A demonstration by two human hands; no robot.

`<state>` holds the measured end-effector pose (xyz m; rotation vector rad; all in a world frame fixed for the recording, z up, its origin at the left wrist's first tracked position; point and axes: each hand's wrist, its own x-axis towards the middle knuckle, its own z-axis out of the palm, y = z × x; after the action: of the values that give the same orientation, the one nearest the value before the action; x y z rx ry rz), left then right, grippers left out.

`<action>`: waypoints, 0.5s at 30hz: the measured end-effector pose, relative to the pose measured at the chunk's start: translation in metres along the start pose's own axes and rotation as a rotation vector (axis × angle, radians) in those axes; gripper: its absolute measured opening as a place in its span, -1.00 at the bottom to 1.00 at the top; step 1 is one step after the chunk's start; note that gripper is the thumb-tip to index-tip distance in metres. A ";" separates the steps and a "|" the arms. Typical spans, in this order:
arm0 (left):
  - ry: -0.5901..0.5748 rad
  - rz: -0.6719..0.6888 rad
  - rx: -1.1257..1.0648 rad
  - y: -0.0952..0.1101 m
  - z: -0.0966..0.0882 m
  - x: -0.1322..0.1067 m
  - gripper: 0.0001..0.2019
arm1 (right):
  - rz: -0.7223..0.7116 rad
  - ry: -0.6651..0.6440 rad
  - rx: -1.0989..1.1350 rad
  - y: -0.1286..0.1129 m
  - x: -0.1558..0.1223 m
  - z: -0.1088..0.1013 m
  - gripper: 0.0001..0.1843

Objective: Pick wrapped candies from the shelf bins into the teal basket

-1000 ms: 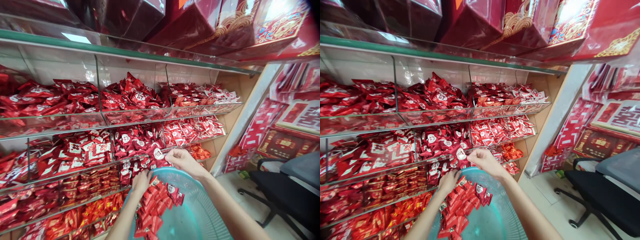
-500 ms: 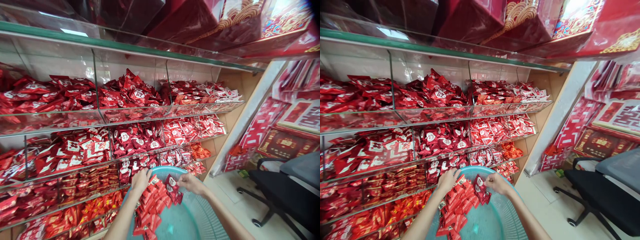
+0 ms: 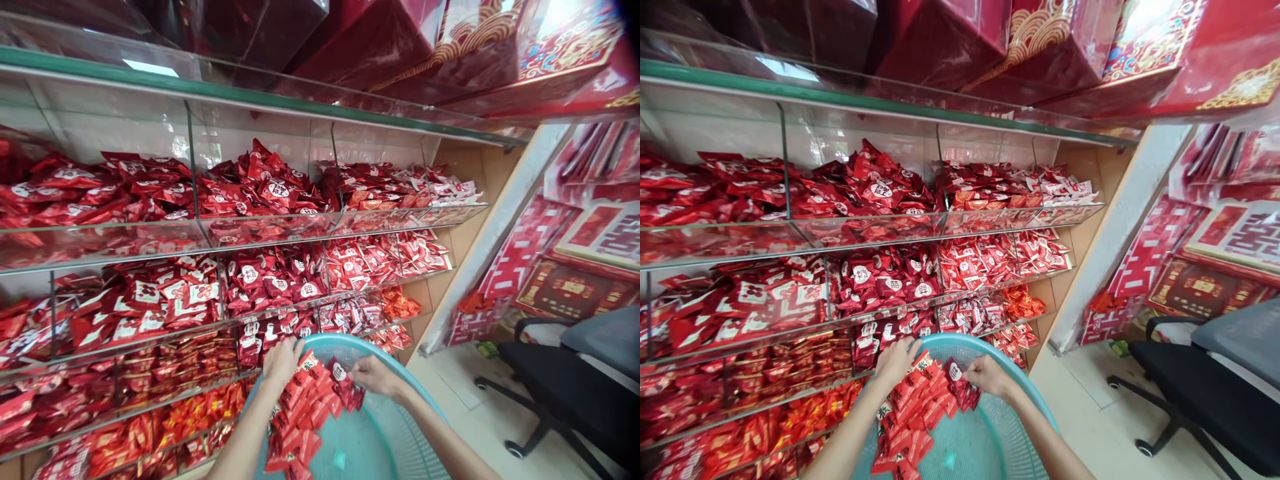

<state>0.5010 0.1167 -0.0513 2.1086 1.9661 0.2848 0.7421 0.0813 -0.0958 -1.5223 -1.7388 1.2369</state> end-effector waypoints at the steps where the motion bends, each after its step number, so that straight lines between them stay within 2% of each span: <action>1: -0.002 0.000 0.002 0.000 0.000 0.000 -0.53 | 0.000 0.016 -0.006 0.001 0.001 0.002 -0.56; 15: -0.014 0.001 0.009 0.001 -0.002 -0.001 -0.55 | -0.082 0.215 -0.220 0.008 0.009 0.004 -0.60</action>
<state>0.5010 0.1154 -0.0494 2.1116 1.9629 0.2613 0.7410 0.0881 -0.1062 -1.6224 -1.8189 0.8298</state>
